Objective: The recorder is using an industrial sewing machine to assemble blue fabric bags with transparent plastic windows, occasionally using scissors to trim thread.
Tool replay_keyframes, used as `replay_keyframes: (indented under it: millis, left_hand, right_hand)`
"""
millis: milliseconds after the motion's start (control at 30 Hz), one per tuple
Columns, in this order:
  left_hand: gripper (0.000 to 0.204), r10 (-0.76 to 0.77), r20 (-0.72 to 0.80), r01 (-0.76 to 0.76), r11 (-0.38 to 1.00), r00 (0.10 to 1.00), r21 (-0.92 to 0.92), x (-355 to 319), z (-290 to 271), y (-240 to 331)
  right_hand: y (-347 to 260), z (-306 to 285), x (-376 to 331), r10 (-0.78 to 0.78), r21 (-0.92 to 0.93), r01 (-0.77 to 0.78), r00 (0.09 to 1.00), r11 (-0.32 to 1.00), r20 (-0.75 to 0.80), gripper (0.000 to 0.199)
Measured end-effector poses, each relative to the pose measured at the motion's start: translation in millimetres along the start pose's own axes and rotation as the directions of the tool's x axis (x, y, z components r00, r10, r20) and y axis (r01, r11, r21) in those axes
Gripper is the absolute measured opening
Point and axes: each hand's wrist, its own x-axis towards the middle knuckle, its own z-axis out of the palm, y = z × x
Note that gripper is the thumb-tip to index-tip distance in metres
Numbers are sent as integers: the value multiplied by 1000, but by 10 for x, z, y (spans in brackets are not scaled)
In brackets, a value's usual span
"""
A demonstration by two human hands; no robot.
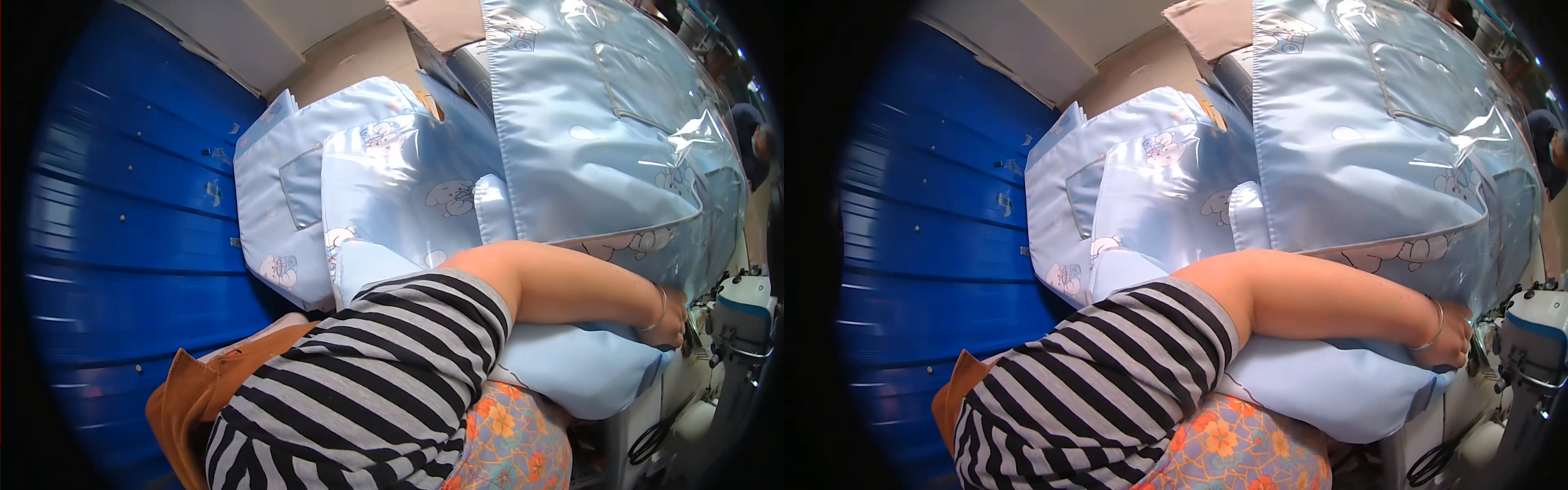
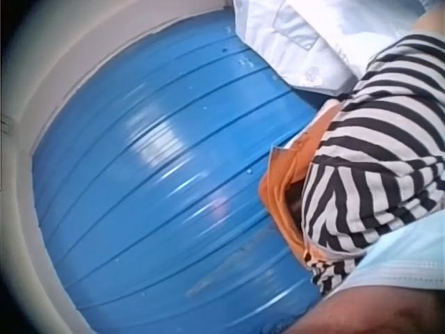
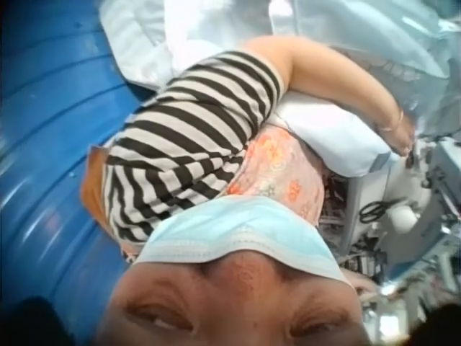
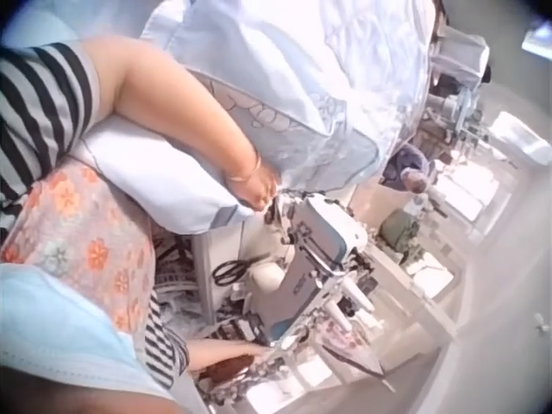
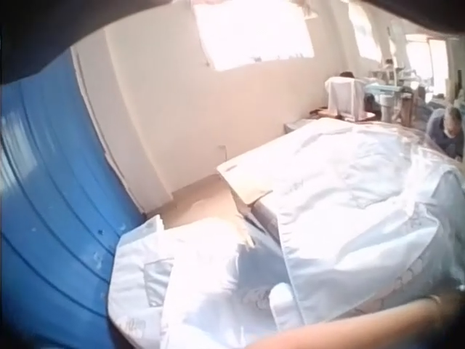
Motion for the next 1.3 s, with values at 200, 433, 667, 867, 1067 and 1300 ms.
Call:
replay_keyframes:
  millis: [200,433,667,867,1067,1300]
  left_hand:
    - [16,-55,35,55,998,998,-5,-100,-143,14]
    - [15,-210,228,245,960,951,-136,-206,-416,25]
    - [16,-146,250,172,982,957,-83,-597,-704,13]
    - [14,-121,246,146,985,962,-90,-588,-895,97]
    - [11,-111,116,117,992,987,-50,-654,-807,130]
    - [7,-78,23,79,994,997,-76,-687,-790,123]
  right_hand:
    - [15,125,-758,98,-25,-96,993,995,63,27]
    - [-726,-253,-1583,320,133,-378,890,916,325,25]
    - [-1251,-235,-1254,309,41,-334,908,942,283,30]
    - [-1465,-362,-1011,448,109,-581,722,806,528,55]
    - [-2478,-464,-751,-10,368,-850,401,-376,916,54]
    - [-3301,-116,-127,-15,152,-938,165,-312,986,56]
